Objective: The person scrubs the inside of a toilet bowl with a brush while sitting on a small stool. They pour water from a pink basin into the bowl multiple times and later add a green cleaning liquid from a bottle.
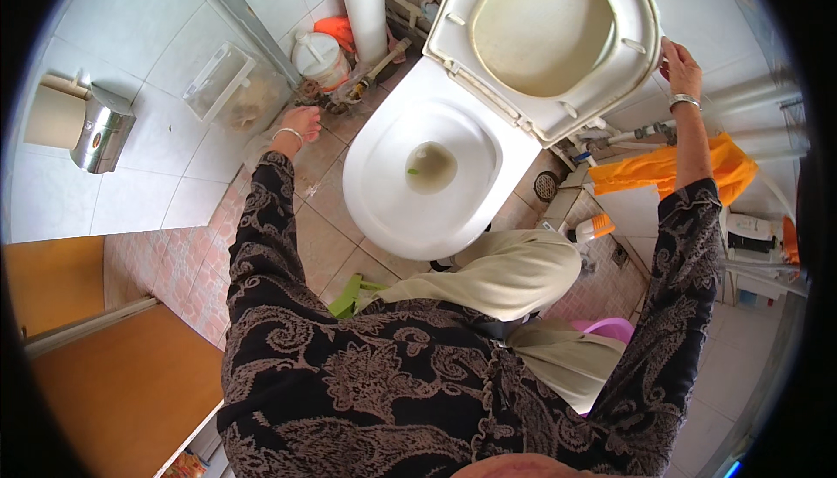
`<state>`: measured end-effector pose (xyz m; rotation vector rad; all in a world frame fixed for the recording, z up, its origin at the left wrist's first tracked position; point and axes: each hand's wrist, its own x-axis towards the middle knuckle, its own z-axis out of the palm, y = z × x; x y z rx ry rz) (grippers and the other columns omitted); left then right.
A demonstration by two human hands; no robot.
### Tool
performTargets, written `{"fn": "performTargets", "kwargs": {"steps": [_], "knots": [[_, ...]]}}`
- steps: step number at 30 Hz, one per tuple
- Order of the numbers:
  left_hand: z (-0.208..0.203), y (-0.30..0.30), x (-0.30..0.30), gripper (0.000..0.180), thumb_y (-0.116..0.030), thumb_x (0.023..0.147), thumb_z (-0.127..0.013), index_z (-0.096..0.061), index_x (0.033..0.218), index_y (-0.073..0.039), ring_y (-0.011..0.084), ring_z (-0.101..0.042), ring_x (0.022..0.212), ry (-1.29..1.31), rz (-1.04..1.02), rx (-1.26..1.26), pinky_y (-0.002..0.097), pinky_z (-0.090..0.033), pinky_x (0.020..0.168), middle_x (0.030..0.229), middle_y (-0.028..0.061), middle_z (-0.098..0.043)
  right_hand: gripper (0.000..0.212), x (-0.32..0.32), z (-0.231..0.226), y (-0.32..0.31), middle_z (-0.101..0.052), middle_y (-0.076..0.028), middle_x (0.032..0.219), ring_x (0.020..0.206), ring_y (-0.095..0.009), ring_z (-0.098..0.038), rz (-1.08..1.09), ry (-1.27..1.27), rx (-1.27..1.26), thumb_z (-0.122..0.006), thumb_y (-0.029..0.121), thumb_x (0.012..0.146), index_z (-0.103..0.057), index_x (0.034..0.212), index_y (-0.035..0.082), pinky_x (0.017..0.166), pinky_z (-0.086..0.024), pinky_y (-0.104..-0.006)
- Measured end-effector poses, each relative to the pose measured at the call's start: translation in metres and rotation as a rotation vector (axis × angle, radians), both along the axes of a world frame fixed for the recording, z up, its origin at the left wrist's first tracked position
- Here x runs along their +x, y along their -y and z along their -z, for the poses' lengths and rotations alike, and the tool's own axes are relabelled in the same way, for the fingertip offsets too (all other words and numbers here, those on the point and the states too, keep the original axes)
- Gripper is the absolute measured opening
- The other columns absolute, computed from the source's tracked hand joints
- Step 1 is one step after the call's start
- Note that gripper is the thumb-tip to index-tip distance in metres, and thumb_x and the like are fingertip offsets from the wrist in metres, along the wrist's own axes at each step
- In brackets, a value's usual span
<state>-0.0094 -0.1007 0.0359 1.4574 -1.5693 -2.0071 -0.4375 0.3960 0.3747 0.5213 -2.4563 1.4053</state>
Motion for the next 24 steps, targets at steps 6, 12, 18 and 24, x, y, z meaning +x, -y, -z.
{"fn": "performTargets", "kwargs": {"steps": [6,12,18,24], "knots": [[-0.009,0.015,-0.04,0.032,-0.026,0.089,-0.058,-0.055,0.118,-0.011,0.0211,-0.06,0.079,-0.075,-0.032,-0.055,0.0355,-0.054,0.065,0.103,0.0061,-0.061,0.051,-0.034,-0.01,-0.015,-0.064,-0.007,0.074,0.063,-0.016,-0.058,0.195,-0.048,0.238,-0.059,0.048,0.084,-0.066,0.1,0.0,0.058,-0.046,-0.0288],[-0.007,0.045,-0.081,0.039,-0.022,0.093,-0.052,-0.046,0.13,-0.01,0.0258,-0.056,0.097,-0.153,-0.179,-0.07,0.0398,-0.054,0.073,0.122,0.011,-0.053,0.048,-0.042,-0.007,-0.027,-0.069,-0.018,0.09,0.085,-0.03,-0.065,0.302,-0.123,0.238,-0.054,0.042,0.086,-0.065,0.103,-0.002,0.076,-0.047,-0.0387],[0.06,0.152,-0.071,0.03,-0.019,0.091,-0.054,-0.052,0.116,-0.003,0.0277,-0.058,0.092,-0.09,-0.105,-0.429,0.0409,-0.056,0.07,0.106,0.0127,-0.055,0.029,-0.041,-0.004,-0.017,-0.067,-0.014,0.087,0.075,-0.02,-0.061,0.158,-0.103,0.131,-0.05,0.023,0.088,-0.062,0.098,-0.001,0.068,-0.048,-0.0345],[0.015,0.089,-0.129,0.047,-0.019,0.093,-0.052,-0.036,0.134,-0.003,0.0341,-0.045,0.119,-0.353,-0.411,0.161,0.0467,-0.052,0.083,0.134,0.0152,-0.038,0.026,-0.004,-0.018,-0.03,-0.066,-0.009,0.087,0.075,-0.014,-0.057,0.207,-0.034,0.0,-0.046,0.017,0.092,-0.063,0.1,-0.002,0.066,-0.048,-0.0306]]}}
